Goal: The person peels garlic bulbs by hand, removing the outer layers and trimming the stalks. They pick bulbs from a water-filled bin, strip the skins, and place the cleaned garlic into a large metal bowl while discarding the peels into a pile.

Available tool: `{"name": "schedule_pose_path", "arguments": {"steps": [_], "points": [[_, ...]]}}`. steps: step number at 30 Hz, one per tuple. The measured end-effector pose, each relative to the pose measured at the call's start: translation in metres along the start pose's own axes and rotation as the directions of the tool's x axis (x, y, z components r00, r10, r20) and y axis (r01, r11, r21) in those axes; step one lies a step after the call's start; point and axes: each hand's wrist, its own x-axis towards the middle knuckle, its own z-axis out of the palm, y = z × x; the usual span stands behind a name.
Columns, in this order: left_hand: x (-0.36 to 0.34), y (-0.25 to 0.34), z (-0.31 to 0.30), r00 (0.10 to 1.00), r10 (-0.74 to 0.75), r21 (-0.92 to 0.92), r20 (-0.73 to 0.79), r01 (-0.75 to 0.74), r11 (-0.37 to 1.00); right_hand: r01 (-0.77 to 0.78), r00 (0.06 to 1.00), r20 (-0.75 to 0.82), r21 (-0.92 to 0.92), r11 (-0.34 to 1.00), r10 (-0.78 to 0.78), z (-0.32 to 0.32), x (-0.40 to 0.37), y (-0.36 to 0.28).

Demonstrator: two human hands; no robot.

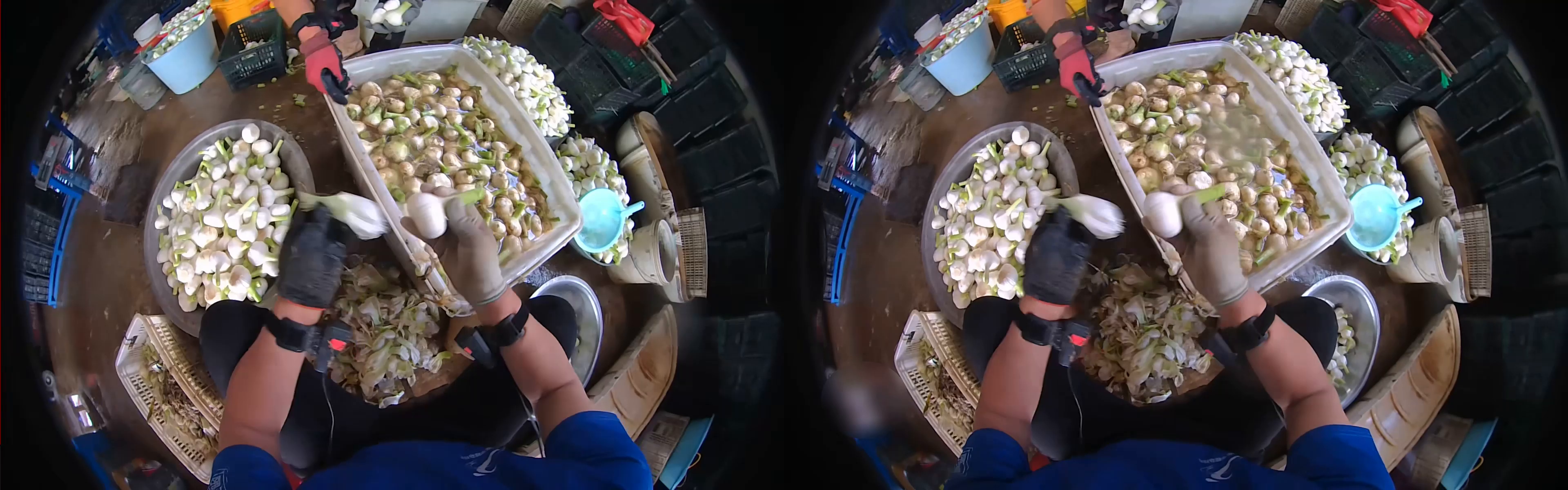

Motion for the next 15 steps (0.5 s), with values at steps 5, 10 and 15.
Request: {"name": "schedule_pose_path", "arguments": {"steps": [5, 10, 15], "points": [[-0.011, -0.01, 0.011, 0.597, 0.331, -0.308, 0.731, -0.144, 0.94, -0.052, 0.993, 0.112, 0.174, 0.983, 0.033, -0.012, 0.004, -0.022], [-0.021, 0.008, 0.03, 0.657, -0.289, 0.002, 0.696, 0.402, 0.916, 0.093, 0.973, 0.217, -0.066, 0.994, -0.076, -0.004, -0.003, -0.021], [-0.017, 0.021, 0.054, 0.798, -0.124, -0.764, 0.59, 0.601, 0.235, 0.356, 0.852, 0.521, -0.647, 0.675, 0.051, -0.001, -0.012, 0.0]]}}
